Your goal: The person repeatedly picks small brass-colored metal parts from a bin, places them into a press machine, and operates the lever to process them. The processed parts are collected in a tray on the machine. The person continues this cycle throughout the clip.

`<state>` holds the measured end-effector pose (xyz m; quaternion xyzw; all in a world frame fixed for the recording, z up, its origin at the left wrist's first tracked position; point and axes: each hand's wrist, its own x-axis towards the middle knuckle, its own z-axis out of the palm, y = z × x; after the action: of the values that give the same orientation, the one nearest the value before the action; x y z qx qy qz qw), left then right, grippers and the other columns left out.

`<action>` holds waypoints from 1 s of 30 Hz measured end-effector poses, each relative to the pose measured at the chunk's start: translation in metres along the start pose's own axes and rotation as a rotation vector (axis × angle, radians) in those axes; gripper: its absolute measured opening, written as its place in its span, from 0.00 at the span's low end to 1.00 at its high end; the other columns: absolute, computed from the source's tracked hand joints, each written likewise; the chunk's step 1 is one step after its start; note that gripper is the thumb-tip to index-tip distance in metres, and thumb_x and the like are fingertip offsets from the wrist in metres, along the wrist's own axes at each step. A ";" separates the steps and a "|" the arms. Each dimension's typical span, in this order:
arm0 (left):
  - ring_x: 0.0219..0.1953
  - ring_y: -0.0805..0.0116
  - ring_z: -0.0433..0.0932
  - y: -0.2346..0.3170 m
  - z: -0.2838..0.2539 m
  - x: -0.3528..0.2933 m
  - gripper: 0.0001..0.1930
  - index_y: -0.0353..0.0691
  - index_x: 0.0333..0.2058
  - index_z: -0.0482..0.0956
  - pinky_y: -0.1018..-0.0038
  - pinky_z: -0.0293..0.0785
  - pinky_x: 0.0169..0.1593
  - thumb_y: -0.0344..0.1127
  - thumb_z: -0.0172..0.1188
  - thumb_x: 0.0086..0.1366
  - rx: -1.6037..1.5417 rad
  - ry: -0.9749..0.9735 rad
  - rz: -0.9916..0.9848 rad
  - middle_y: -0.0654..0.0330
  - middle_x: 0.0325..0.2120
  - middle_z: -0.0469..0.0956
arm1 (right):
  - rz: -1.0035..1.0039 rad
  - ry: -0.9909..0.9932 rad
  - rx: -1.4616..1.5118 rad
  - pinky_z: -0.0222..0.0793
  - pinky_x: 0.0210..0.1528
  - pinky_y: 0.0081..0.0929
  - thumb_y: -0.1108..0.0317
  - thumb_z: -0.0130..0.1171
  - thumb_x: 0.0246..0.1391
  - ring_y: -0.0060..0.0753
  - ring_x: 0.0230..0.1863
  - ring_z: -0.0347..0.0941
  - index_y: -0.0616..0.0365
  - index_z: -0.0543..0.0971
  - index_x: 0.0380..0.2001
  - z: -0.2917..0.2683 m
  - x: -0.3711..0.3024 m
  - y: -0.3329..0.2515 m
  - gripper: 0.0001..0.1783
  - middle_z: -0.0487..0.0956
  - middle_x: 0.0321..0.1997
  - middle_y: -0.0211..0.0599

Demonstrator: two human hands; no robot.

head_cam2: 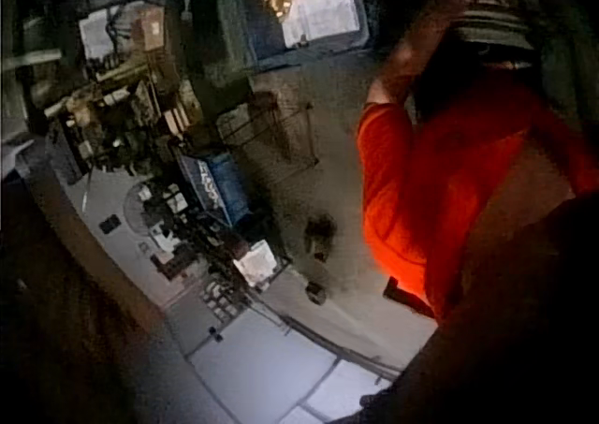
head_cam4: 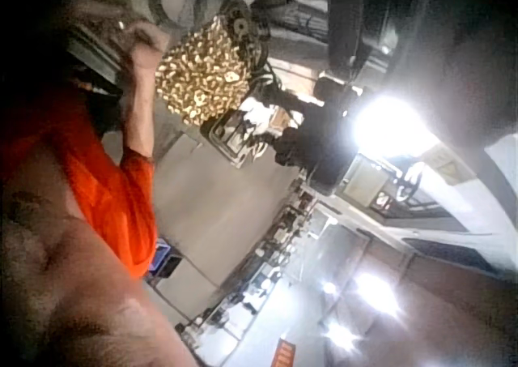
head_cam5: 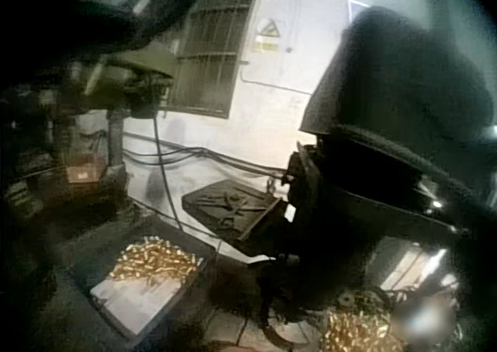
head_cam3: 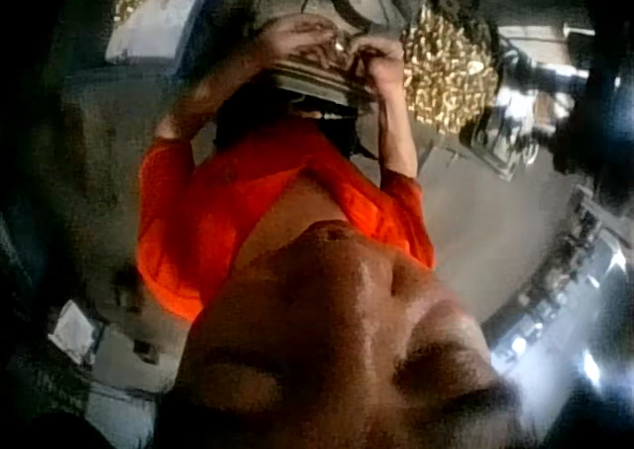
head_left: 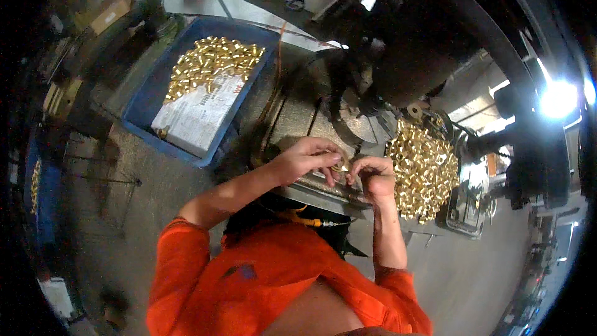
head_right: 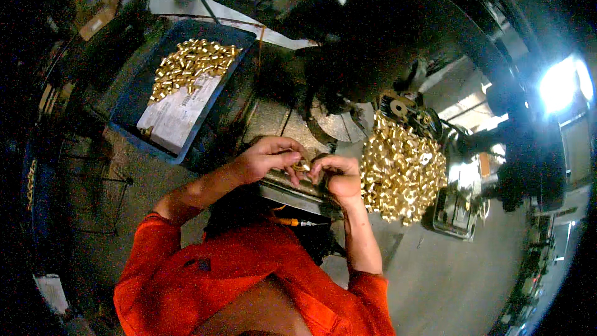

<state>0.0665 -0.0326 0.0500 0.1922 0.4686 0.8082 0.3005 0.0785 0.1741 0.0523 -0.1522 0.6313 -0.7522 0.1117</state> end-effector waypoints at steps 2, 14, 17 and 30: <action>0.27 0.66 0.77 -0.007 -0.004 0.009 0.11 0.29 0.39 0.71 0.73 0.74 0.35 0.32 0.50 0.62 -0.005 -0.027 0.013 0.55 0.31 0.75 | -0.009 -0.053 0.079 0.66 0.28 0.23 0.73 0.48 0.24 0.32 0.21 0.70 0.71 0.74 0.19 -0.006 0.001 0.002 0.13 0.74 0.20 0.42; 0.22 0.70 0.75 -0.026 -0.026 0.045 0.10 0.30 0.33 0.72 0.76 0.73 0.29 0.33 0.56 0.58 0.161 0.233 0.052 0.56 0.25 0.75 | 0.013 0.102 -0.112 0.66 0.34 0.24 0.69 0.45 0.19 0.34 0.29 0.71 0.69 0.74 0.20 -0.042 -0.012 -0.003 0.18 0.75 0.24 0.42; 0.20 0.72 0.74 -0.032 -0.037 0.066 0.12 0.30 0.33 0.71 0.77 0.72 0.27 0.34 0.58 0.57 0.146 0.410 0.069 0.56 0.24 0.74 | -0.048 0.199 -0.031 0.66 0.32 0.23 0.73 0.43 0.18 0.34 0.28 0.71 0.70 0.74 0.19 -0.052 -0.024 -0.019 0.18 0.75 0.23 0.42; 0.21 0.66 0.76 -0.063 -0.045 0.079 0.11 0.31 0.31 0.73 0.75 0.73 0.23 0.34 0.59 0.55 0.034 0.643 0.222 0.55 0.26 0.76 | -0.753 -0.326 -1.628 0.70 0.22 0.25 0.55 0.57 0.38 0.36 0.27 0.71 0.53 0.76 0.28 0.093 -0.062 -0.233 0.15 0.75 0.29 0.39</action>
<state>0.0001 0.0150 -0.0252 -0.0178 0.5289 0.8473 0.0442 0.1756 0.1526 0.2911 -0.4845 0.8522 -0.0299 -0.1955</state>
